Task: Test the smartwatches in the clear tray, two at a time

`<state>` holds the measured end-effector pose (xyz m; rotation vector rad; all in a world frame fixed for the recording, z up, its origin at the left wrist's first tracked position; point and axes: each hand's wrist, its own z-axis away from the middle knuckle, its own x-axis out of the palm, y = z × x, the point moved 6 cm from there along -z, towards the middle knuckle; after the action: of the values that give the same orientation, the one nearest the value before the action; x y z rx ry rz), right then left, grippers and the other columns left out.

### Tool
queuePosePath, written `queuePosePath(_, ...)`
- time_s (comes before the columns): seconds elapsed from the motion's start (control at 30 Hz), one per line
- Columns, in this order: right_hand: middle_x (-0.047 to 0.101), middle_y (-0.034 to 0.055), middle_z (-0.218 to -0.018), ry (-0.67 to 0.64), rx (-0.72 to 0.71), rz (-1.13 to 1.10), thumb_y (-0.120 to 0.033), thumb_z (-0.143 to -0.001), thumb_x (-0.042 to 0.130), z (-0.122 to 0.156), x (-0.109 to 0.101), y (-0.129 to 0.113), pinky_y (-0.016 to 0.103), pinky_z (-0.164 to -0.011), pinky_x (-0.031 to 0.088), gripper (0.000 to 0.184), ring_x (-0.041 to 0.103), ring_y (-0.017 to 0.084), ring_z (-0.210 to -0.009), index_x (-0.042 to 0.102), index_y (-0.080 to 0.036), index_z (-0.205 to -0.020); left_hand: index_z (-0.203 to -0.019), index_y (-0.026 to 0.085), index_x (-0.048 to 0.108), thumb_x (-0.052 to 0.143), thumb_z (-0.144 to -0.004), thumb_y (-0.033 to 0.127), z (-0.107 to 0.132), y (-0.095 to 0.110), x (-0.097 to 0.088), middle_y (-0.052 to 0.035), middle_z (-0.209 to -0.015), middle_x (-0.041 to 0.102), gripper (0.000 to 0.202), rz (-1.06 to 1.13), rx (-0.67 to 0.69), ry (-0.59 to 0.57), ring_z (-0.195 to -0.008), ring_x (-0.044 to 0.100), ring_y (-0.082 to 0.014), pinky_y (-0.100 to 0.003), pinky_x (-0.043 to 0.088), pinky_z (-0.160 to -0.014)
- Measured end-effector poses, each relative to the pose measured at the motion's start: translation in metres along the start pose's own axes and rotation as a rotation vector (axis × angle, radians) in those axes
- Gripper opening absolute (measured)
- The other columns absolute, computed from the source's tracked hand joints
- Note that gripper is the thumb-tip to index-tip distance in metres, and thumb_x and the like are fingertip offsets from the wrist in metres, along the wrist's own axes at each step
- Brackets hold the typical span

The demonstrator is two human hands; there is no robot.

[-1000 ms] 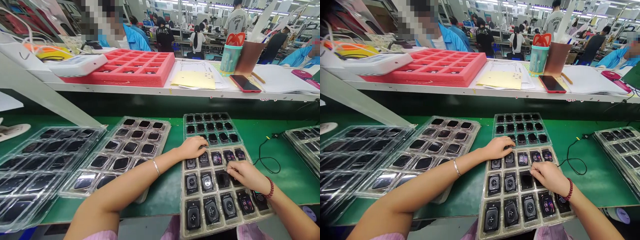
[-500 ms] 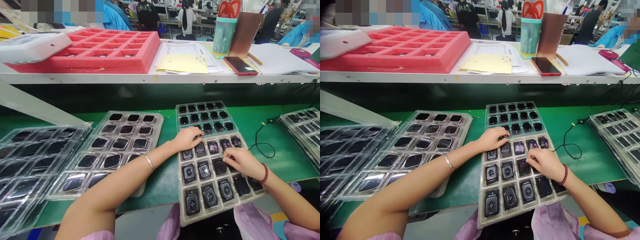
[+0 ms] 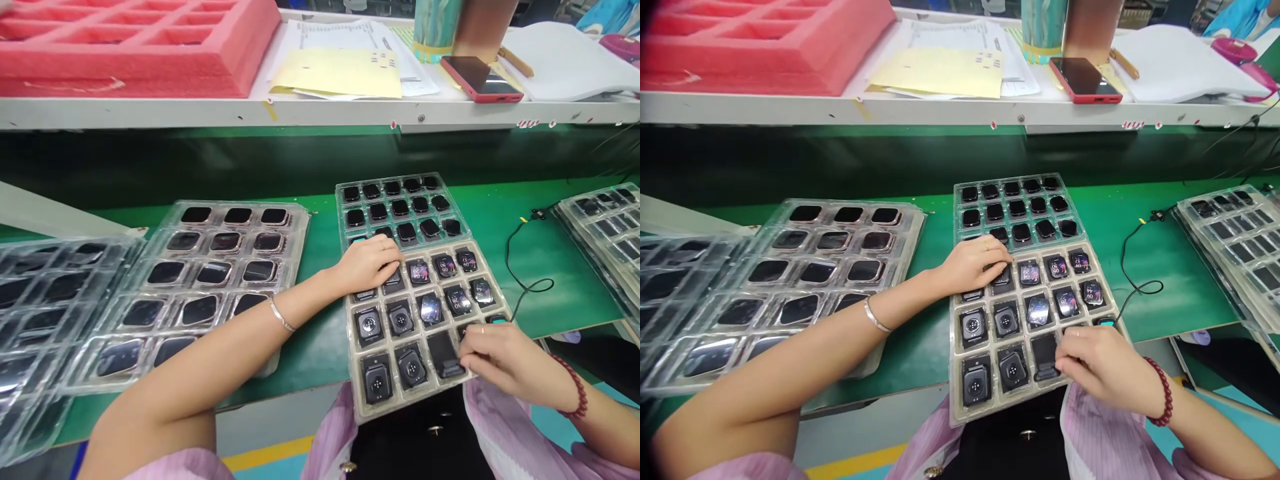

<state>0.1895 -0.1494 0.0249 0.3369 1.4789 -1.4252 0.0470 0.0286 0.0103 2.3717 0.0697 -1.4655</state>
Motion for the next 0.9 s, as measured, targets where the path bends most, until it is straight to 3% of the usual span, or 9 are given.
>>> queuePosePath(0.2, 0.059, 0.0000, -0.071, 0.053, 0.191, 0.068, -0.024, -0.096, 0.041, -0.006, -0.003, 0.023, 0.027, -0.062, 0.036, 0.023, 0.054, 0.015, -0.063, 0.055, -0.020, -0.078, -0.093, 0.018, 0.067, 0.044, -0.090, 0.022, -0.001, 0.001, 0.000, -0.0044, -0.090, 0.069, 0.023, 0.003, 0.004, 0.022, -0.086, 0.060, -0.0162, -0.028, 0.049, -0.077)
queuePosePath(0.43, 0.062, -0.0022, -0.073, -0.006, 0.216, -0.038, -0.027, -0.091, 0.051, -0.007, -0.005, 0.024, 0.025, -0.062, 0.037, 0.013, 0.055, 0.013, -0.064, 0.057, -0.021, -0.081, -0.092, 0.018, 0.067, 0.043, -0.090, 0.022, -0.002, -0.001, 0.000, -0.0047, -0.089, 0.068, 0.024, 0.025, -0.028, 0.015, -0.086, 0.060, -0.0166, -0.029, 0.049, -0.078)
queuePosePath(0.63, 0.062, -0.0013, -0.072, -0.020, 0.203, 0.058, -0.024, -0.092, 0.050, -0.012, -0.009, 0.020, 0.026, -0.060, 0.037, 0.015, 0.054, 0.014, -0.062, 0.055, -0.021, -0.078, -0.092, 0.018, 0.067, 0.042, -0.090, 0.022, -0.002, -0.004, 0.001, -0.0048, -0.090, 0.068, 0.025, 0.074, -0.088, -0.006, -0.088, 0.060, -0.0172, -0.030, 0.048, -0.081)
queuePosePath(0.73, 0.062, 0.0003, -0.075, 0.037, 0.137, 0.126, -0.021, -0.093, 0.046, -0.030, -0.020, 0.011, 0.026, -0.060, 0.038, 0.016, 0.056, 0.015, -0.064, 0.055, -0.020, -0.080, -0.092, 0.018, 0.067, 0.043, -0.089, 0.021, -0.002, -0.006, 0.001, -0.0044, -0.090, 0.068, 0.024, 0.116, -0.111, -0.003, -0.088, 0.060, -0.0170, -0.030, 0.048, -0.082)
queuePosePath(0.9, 0.063, 0.0046, -0.083, 0.196, -0.011, 0.255, -0.019, -0.093, 0.046, -0.092, -0.032, -0.007, 0.027, -0.068, 0.042, 0.015, 0.059, 0.018, -0.076, 0.057, -0.018, -0.083, -0.094, 0.017, 0.067, 0.046, -0.086, 0.018, -0.003, -0.018, -0.003, -0.0043, -0.090, 0.069, 0.023, 0.225, -0.236, 0.093, -0.086, 0.062, -0.0163, -0.029, 0.048, -0.079)
